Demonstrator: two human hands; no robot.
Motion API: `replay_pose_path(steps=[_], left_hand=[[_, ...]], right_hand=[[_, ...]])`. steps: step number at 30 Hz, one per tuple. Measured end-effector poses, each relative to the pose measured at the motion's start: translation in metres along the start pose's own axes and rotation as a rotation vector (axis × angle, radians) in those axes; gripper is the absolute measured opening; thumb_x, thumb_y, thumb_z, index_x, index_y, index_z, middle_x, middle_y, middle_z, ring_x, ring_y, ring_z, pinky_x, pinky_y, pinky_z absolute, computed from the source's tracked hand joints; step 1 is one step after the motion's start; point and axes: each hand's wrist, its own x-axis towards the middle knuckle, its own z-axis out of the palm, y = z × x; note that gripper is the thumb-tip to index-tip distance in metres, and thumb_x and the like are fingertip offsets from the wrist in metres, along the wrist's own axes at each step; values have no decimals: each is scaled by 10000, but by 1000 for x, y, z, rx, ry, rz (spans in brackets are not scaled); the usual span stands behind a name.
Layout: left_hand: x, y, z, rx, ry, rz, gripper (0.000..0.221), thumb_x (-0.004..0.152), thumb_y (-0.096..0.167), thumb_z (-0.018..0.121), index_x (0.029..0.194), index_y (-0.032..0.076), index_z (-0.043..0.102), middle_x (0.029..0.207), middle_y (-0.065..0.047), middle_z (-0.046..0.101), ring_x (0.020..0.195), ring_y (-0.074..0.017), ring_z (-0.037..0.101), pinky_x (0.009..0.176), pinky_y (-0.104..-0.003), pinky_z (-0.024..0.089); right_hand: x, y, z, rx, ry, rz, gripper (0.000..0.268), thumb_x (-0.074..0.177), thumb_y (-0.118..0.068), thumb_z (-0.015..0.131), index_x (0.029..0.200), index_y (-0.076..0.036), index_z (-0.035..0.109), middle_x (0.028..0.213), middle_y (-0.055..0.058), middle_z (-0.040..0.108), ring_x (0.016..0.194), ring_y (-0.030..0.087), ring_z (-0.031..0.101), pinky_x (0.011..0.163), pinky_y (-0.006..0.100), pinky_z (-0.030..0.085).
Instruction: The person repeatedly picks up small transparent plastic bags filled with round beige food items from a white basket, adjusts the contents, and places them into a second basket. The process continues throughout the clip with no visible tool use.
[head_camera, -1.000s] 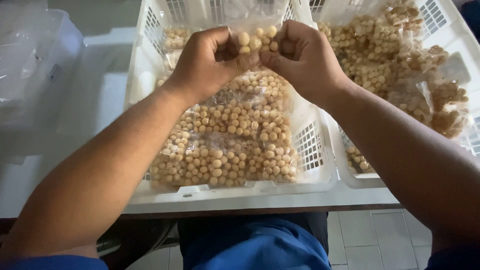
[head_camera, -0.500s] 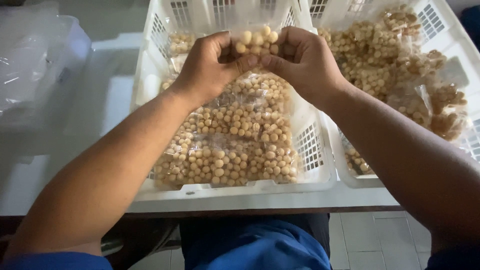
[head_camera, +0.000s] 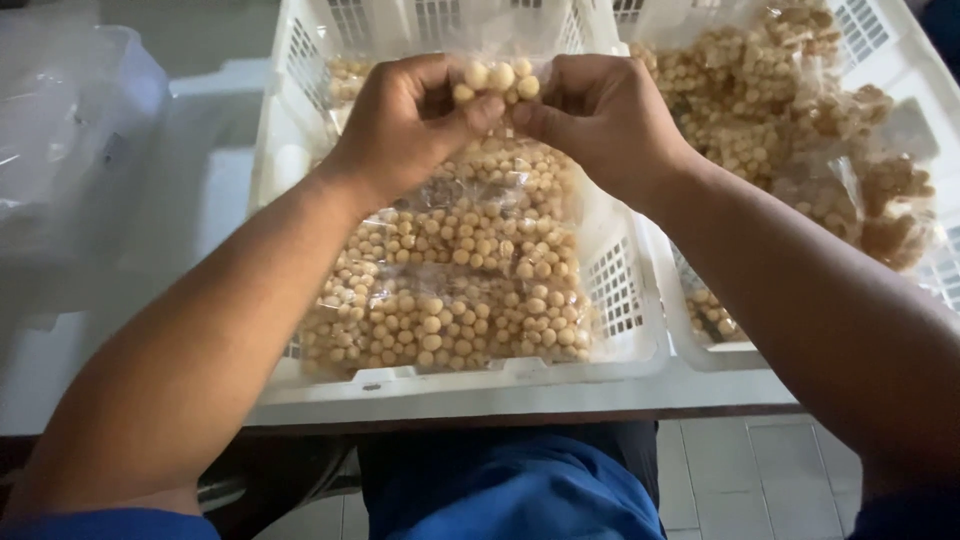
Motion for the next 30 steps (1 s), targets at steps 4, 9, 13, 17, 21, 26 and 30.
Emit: replay_pose_path(steps=[4, 9, 13, 17, 21, 26, 30], left_hand=[[0, 0, -2, -28, -40, 9, 194, 1172, 322, 812, 1162, 131, 778, 889, 41, 663, 743, -70, 581, 635, -253, 515], [-1, 13, -4, 17, -56, 39, 325, 1143, 404, 815, 1254, 104, 758, 1095, -58, 851, 796, -124, 847, 645, -245, 730], [-3, 15, -21, 185, -15, 48, 277, 1148, 325, 842, 1282, 83, 823, 1041, -23, 807, 848, -109, 753, 707, -266, 654], [-16, 73, -31, 536, -214, -225, 116, 1138, 138, 865, 1119, 144, 750, 1011, 6, 773, 860, -118, 702, 766, -253, 639], [-30, 134, -20, 768, -396, -958, 220, 1162, 217, 756, 1382, 213, 775, 1225, -41, 784, 785, -150, 627, 611, -279, 507], [-64, 103, -19, 1052, -511, -882, 602, 1061, 333, 862, 1599, 183, 636, 1374, -62, 828, 1142, -267, 842, 967, -478, 700], [-86, 82, -19, 1166, -505, -393, 637, 942, 125, 882, 1550, 153, 697, 1537, -94, 733, 1403, -294, 713, 1218, -504, 616]], right_hand=[[-1, 5, 1, -28, 6, -12, 268, 1154, -232, 946, 1012, -122, 746, 885, -57, 697, 840, 24, 628, 756, 216, 561], [-3, 2, 5, 27, -1, -5, 299, 1171, -134, 925, 1155, -143, 626, 903, -63, 624, 822, 14, 610, 774, 208, 582], [-4, -9, 2, 65, -49, 16, 308, 1151, -134, 909, 1156, -130, 602, 910, -25, 663, 848, 39, 677, 863, 229, 700], [1, -7, -10, -103, -116, -145, 237, 1268, -98, 703, 1427, 69, 648, 1267, 179, 786, 1048, 222, 825, 940, 331, 740], [3, 0, -21, -278, -75, -117, 235, 1247, -169, 782, 1404, -1, 737, 1257, 123, 830, 1052, 174, 845, 926, 348, 722], [0, -10, -17, -406, -120, -65, 227, 1206, -223, 794, 1391, -91, 783, 1269, 59, 853, 1073, 149, 824, 896, 354, 684], [1, -7, -18, -501, -177, -68, 312, 1181, -333, 811, 1407, -119, 791, 1322, 41, 857, 1113, 177, 827, 929, 413, 648]])
